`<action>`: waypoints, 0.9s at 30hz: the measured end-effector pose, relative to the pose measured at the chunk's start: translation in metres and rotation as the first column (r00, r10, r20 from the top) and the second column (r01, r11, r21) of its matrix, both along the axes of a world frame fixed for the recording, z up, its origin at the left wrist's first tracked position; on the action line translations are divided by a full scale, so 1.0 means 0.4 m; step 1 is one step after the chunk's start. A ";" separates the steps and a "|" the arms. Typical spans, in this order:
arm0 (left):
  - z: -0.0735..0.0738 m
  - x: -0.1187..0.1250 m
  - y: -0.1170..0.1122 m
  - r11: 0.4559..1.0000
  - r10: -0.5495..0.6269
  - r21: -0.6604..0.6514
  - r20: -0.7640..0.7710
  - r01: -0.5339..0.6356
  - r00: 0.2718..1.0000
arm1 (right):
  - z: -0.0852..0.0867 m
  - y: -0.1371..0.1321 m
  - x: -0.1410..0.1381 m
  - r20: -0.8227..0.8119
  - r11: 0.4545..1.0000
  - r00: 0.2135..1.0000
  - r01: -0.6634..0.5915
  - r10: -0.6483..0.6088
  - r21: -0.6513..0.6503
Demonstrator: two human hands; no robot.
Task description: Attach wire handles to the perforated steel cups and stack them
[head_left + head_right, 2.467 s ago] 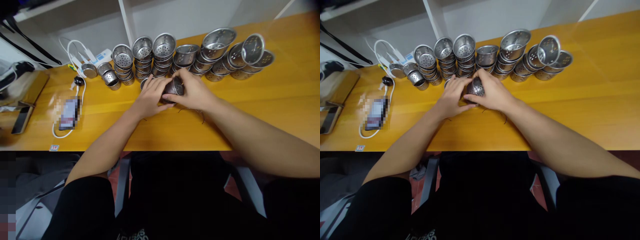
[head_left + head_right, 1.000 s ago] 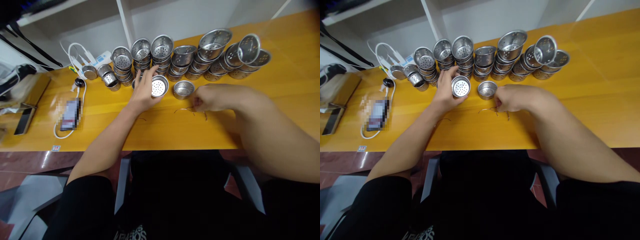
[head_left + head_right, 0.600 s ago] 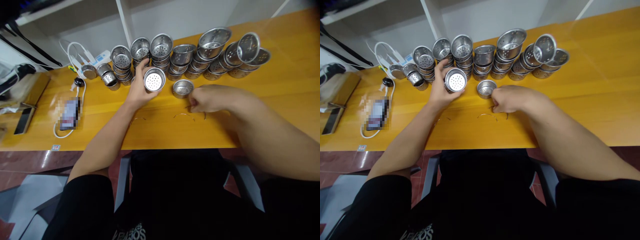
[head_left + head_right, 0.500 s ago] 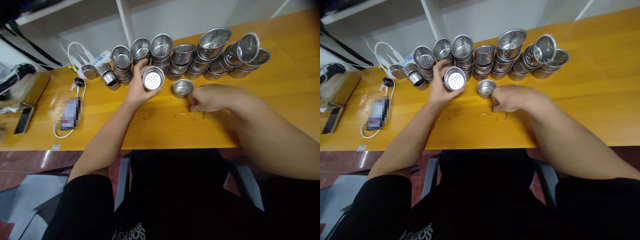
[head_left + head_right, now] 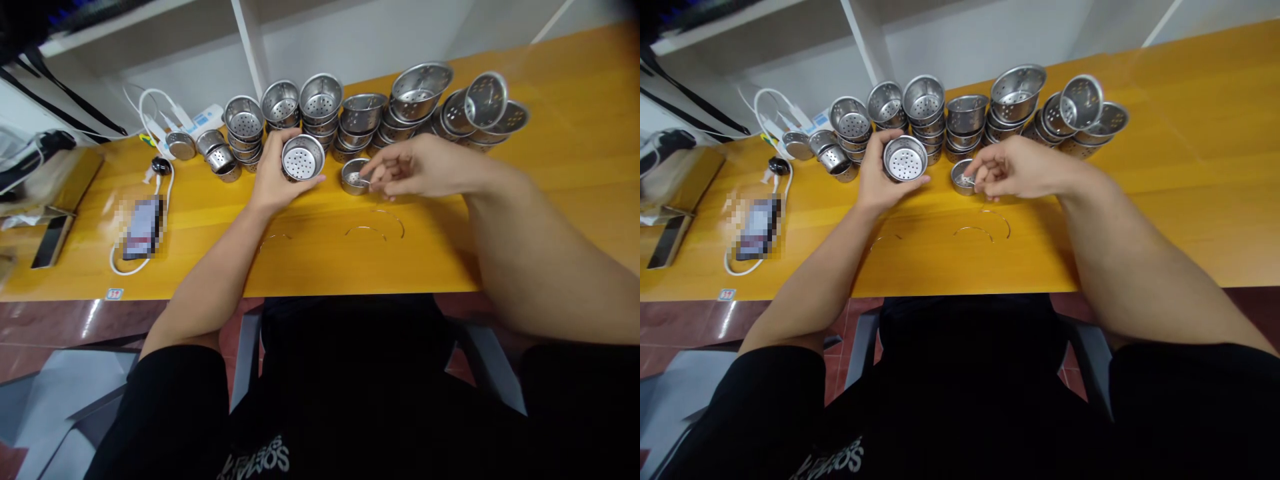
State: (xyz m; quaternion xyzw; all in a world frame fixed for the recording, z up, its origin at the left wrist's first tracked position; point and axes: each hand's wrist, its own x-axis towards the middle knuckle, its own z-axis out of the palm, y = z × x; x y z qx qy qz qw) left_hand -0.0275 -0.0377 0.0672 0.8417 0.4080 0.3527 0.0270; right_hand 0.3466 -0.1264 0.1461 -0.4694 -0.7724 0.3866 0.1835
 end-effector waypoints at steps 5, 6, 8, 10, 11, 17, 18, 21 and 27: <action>0.026 0.019 -0.035 1.000 -0.012 0.020 0.087 0.010 0.996 | -0.003 -0.017 -0.058 -0.217 0.987 0.970 0.133 -0.111 0.091; 0.026 0.026 -0.042 1.000 -0.012 0.010 0.105 0.011 0.994 | 0.000 -0.022 -0.072 -0.242 0.982 0.961 0.160 -0.132 0.099; 0.019 0.040 -0.051 1.000 -0.013 -0.027 0.120 0.017 0.993 | 0.002 -0.029 -0.099 -0.263 0.973 0.948 0.213 -0.182 0.093; 0.008 0.057 -0.057 0.998 -0.015 -0.058 0.106 0.021 0.994 | -0.002 -0.031 -0.121 -0.271 0.958 0.933 0.272 -0.239 0.092; 0.004 0.065 -0.059 0.998 -0.017 -0.063 0.091 0.022 0.996 | -0.007 -0.030 -0.129 -0.274 0.949 0.926 0.298 -0.261 0.103; -0.002 0.108 -0.086 0.996 -0.084 -0.047 -0.041 0.082 0.996 | -0.028 -0.025 -0.158 -0.234 0.891 0.910 0.394 -0.343 0.224; -0.003 0.112 -0.089 0.995 -0.097 -0.042 -0.064 0.095 0.993 | -0.028 -0.027 -0.161 -0.221 0.883 0.908 0.404 -0.356 0.237; -0.016 0.117 -0.089 0.994 -0.106 -0.047 -0.083 0.102 0.991 | -0.024 -0.033 -0.170 -0.188 0.869 0.906 0.418 -0.379 0.265; -0.037 0.121 -0.084 0.981 -0.105 -0.163 0.039 0.110 0.994 | -0.031 -0.027 -0.193 -0.043 0.874 0.927 0.366 -0.372 0.320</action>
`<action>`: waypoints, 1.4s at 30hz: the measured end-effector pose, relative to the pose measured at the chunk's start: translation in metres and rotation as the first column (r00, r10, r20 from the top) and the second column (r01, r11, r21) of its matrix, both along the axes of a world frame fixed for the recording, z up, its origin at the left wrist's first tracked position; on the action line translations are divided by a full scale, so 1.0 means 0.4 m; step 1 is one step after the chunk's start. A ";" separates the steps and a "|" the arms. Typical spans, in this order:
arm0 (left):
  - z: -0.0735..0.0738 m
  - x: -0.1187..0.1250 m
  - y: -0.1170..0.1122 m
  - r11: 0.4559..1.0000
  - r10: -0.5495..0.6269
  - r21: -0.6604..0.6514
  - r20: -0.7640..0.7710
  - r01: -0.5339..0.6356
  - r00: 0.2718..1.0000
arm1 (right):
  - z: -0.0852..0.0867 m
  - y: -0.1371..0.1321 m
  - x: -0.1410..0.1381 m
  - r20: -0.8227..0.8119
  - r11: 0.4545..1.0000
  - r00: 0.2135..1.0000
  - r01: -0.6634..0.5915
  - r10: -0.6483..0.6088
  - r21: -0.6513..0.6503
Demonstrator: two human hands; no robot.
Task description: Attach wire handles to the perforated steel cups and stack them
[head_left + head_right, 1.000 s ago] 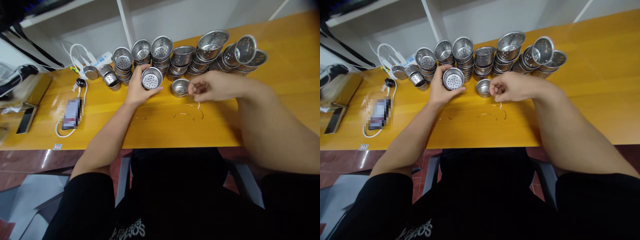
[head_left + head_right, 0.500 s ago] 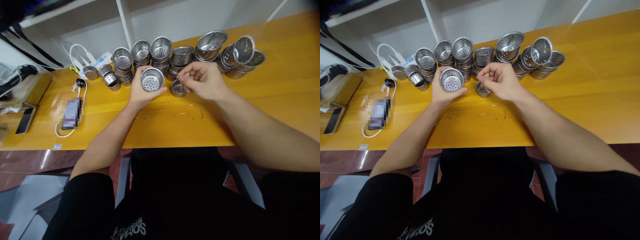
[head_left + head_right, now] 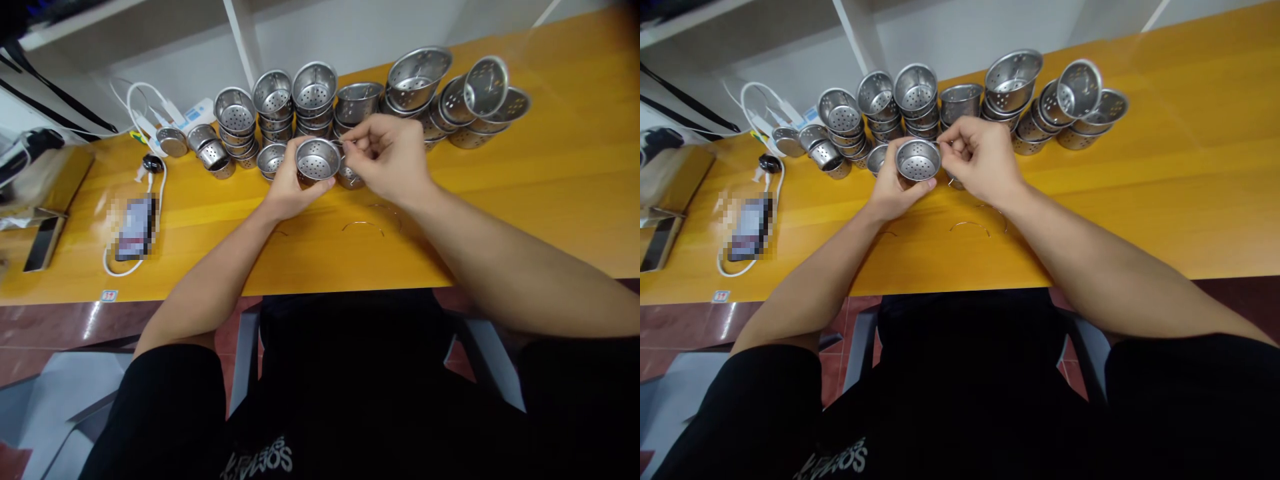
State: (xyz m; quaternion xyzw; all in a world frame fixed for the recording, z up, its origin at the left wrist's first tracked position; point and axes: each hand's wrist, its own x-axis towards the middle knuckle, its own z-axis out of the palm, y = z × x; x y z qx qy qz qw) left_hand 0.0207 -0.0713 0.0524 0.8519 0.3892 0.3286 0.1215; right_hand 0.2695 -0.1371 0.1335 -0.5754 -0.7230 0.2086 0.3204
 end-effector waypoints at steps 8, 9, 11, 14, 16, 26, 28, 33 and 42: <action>-0.038 -0.015 0.026 0.987 -0.147 -0.055 0.048 0.150 0.988 | -0.073 0.053 -0.017 0.005 0.999 1.000 -0.015 0.015 0.040; -0.051 -0.018 0.041 0.983 -0.174 -0.051 0.069 0.178 0.982 | -0.091 0.066 -0.017 -0.064 0.995 0.998 -0.015 0.021 0.096; -0.073 -0.022 0.069 0.970 -0.230 -0.047 0.124 0.237 0.965 | -0.126 0.091 -0.019 -0.190 0.975 0.980 -0.019 0.063 0.223; -0.086 -0.021 0.087 0.960 -0.258 -0.063 0.186 0.274 0.948 | -0.161 0.118 -0.024 -0.267 0.948 0.955 -0.038 0.127 0.316; -0.080 -0.018 0.081 0.959 -0.252 -0.081 0.201 0.272 0.947 | -0.169 0.124 -0.028 -0.286 0.948 0.949 -0.041 0.136 0.316; -0.060 -0.029 0.077 0.939 -0.246 -0.168 0.278 0.299 0.928 | -0.086 0.078 0.011 -0.450 0.889 0.767 -0.392 0.457 0.234; -0.064 -0.028 0.077 0.925 -0.289 -0.159 0.297 0.346 0.910 | -0.082 0.080 0.019 -0.493 0.871 0.722 -0.447 0.487 0.205; -0.073 -0.021 0.068 0.926 -0.336 -0.077 0.280 0.370 0.899 | -0.102 0.091 0.011 -0.565 0.879 0.680 -0.430 0.467 0.208; -0.086 -0.028 0.087 0.941 -0.321 -0.041 0.196 0.335 0.926 | -0.103 0.095 0.012 -0.537 0.875 0.699 -0.442 0.473 0.196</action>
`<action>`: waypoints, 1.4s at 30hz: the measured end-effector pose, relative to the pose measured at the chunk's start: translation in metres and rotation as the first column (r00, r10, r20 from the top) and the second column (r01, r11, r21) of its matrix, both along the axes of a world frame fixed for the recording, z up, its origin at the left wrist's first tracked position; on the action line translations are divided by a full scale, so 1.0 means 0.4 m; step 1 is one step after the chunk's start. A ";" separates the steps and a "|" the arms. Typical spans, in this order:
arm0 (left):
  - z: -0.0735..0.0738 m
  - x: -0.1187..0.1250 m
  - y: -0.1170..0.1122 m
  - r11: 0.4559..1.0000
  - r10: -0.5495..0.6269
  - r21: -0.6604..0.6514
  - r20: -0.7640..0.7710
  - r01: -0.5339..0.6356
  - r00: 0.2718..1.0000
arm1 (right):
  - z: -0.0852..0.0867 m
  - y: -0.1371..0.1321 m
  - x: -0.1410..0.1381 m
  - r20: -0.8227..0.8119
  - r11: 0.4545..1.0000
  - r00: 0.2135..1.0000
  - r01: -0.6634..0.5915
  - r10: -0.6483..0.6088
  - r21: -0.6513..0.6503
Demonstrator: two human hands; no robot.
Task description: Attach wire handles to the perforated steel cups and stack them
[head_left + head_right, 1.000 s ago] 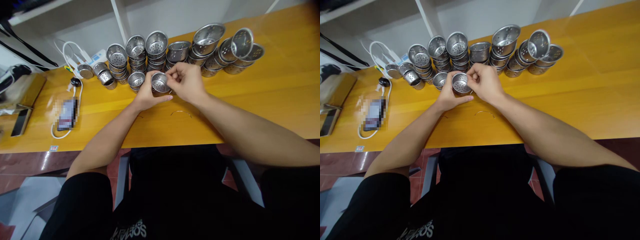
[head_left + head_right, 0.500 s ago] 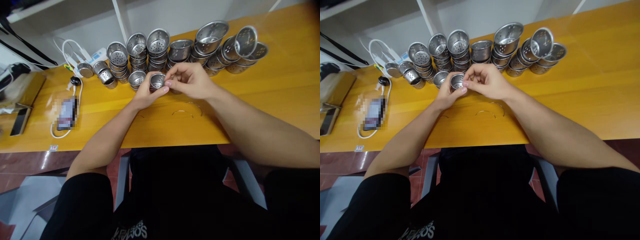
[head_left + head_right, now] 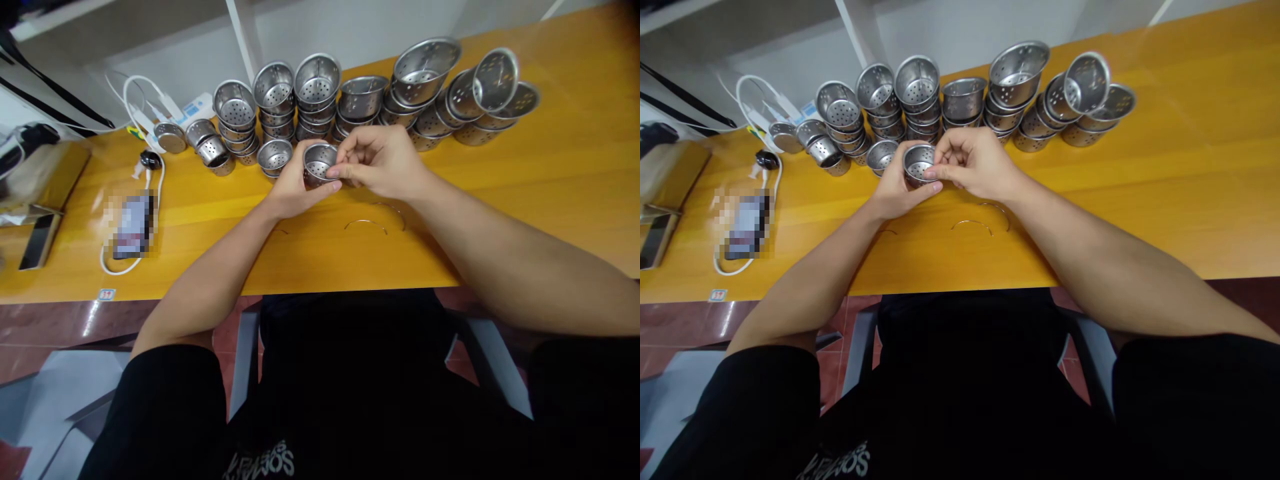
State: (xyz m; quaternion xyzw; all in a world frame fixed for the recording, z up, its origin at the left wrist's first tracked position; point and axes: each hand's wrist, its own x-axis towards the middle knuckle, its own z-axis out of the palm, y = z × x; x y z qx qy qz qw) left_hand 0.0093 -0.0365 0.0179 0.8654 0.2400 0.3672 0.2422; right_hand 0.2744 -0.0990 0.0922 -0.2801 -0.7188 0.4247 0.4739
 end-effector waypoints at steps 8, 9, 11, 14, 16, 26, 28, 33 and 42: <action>-0.024 0.002 0.016 0.999 -0.048 0.019 0.028 0.048 0.998 | -0.014 -0.012 0.000 0.048 0.980 0.988 0.140 -0.148 0.140; -0.028 0.002 0.020 0.999 -0.045 0.015 0.034 0.044 0.998 | -0.016 -0.013 0.002 0.059 0.965 0.979 0.181 -0.195 0.189; -0.034 0.001 0.027 1.000 -0.029 0.012 0.036 0.029 0.999 | -0.015 -0.017 0.010 0.093 0.931 0.954 0.251 -0.284 0.266; -0.030 0.000 0.028 1.000 0.011 0.011 0.023 -0.011 1.000 | -0.006 -0.019 0.024 0.158 0.907 0.930 0.267 -0.331 0.326; -0.020 0.000 0.020 0.999 0.052 -0.010 0.027 -0.052 0.998 | -0.001 -0.019 0.030 0.178 0.910 0.931 0.246 -0.317 0.334; 0.015 0.010 -0.018 0.995 0.098 -0.032 0.022 -0.097 0.995 | 0.001 -0.037 0.005 0.267 0.954 0.942 0.128 -0.203 0.273; 0.015 0.006 -0.017 0.995 0.096 -0.027 0.023 -0.095 0.995 | 0.008 -0.041 0.004 0.260 0.959 0.948 0.117 -0.185 0.257; 0.015 -0.001 -0.014 0.998 0.059 -0.042 0.079 -0.056 0.995 | 0.013 -0.043 0.014 0.236 0.960 0.957 0.105 -0.168 0.258; 0.031 0.007 -0.040 1.000 -0.023 -0.018 0.011 0.023 1.000 | 0.067 -0.071 0.027 0.239 0.903 0.930 0.169 -0.278 0.395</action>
